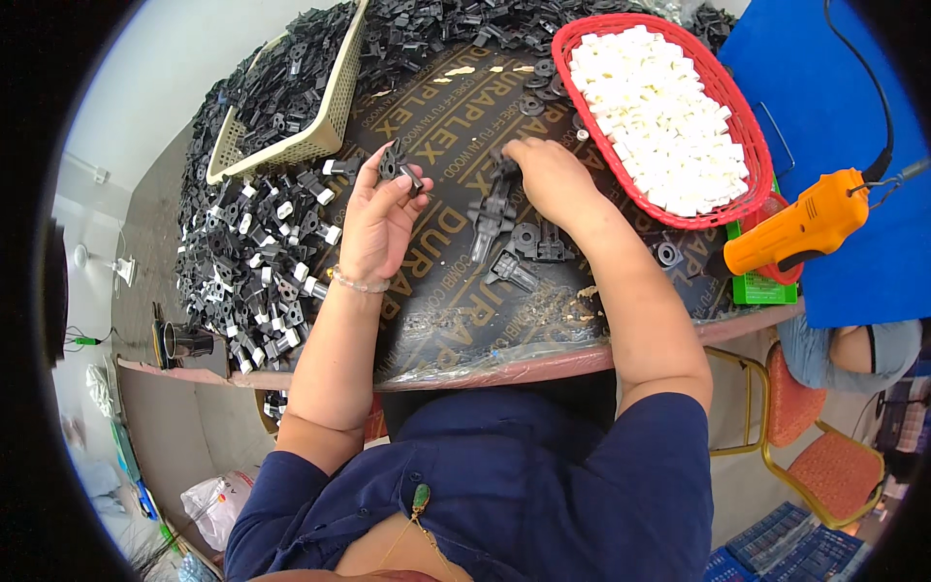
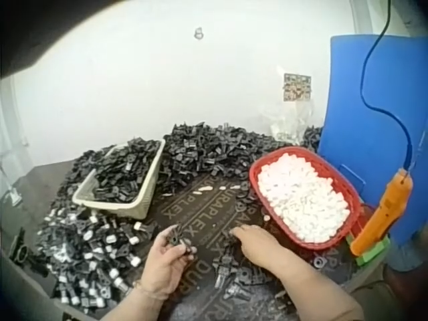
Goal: Assembling small white plastic components into larger black plastic brackets at a factory workstation.
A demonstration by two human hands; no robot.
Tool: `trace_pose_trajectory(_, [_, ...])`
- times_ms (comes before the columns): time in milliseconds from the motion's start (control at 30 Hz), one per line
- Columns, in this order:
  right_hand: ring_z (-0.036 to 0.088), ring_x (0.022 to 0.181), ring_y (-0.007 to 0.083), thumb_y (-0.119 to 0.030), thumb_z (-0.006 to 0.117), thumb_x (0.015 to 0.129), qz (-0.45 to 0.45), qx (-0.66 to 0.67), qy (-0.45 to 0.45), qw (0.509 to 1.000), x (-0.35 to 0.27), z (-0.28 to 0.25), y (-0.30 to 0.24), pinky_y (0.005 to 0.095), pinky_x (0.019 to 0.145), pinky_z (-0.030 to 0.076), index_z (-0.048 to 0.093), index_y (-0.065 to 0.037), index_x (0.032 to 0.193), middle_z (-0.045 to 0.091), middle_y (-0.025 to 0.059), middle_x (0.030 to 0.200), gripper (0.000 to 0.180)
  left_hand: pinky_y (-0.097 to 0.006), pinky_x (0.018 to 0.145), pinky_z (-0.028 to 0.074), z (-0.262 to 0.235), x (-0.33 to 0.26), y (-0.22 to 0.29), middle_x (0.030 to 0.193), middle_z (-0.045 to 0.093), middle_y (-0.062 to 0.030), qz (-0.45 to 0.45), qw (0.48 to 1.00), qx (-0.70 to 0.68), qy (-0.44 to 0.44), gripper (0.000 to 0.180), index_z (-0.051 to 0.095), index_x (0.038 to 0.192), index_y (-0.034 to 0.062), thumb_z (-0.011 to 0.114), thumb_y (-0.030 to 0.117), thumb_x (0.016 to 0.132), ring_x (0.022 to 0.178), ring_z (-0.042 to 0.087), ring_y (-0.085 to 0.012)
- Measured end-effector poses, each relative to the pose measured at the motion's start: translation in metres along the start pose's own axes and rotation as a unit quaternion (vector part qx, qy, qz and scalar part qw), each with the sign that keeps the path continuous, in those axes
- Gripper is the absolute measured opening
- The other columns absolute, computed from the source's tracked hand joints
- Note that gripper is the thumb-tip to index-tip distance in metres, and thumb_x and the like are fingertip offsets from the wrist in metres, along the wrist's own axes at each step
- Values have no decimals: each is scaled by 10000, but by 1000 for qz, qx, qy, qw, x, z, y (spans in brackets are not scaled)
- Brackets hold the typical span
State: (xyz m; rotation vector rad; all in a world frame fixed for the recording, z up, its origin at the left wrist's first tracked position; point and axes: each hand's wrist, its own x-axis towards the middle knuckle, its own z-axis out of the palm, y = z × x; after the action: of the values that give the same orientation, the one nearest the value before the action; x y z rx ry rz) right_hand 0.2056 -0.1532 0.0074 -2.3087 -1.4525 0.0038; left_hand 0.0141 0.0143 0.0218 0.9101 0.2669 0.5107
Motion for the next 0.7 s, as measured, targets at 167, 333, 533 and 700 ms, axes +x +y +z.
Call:
trace_pose_trajectory(167, [635, 1071, 361, 13, 578, 866, 39, 44, 201, 978, -13, -63, -16, 417, 951, 498, 684, 0, 1090, 686, 190, 1089, 248, -357, 845, 546, -3, 0, 3, 1153, 609, -148, -15, 998, -63, 12, 482, 401, 1416, 77, 577, 56, 967, 998, 656, -264])
trace_pose_trajectory(333, [662, 930, 368, -56, 652, 862, 150, -149, 190, 959, -46, -87, 55, 454, 855, 516, 705, -5, 1071, 689, 225, 989, 222, -402, 876, 546, 7, 0, -1, 1114, 646, -121, -16, 999, -41, 26, 302, 478, 1256, 64, 572, 37, 970, 1012, 658, -268])
trace_pose_trajectory(533, [693, 745, 319, -78, 672, 832, 234, -57, 112, 964, -33, -79, 66, 409, 736, 543, 712, 27, 1021, 708, 206, 870, 220, -391, 883, 548, -19, 5, -12, 1077, 666, -87, -5, 999, -24, 23, 298, 502, 1176, 98, 635, -5, 929, 1006, 658, -213])
trace_pose_trajectory(700, [687, 762, 238, -81, 654, 824, 156, -33, 264, 951, -31, -85, 34, 351, 712, 535, 712, 3, 1050, 704, 175, 906, 248, -380, 890, 549, -2, 3, -10, 1119, 650, -93, 0, 999, -42, 5, 355, 493, 1242, 79, 627, -21, 929, 1019, 649, -206])
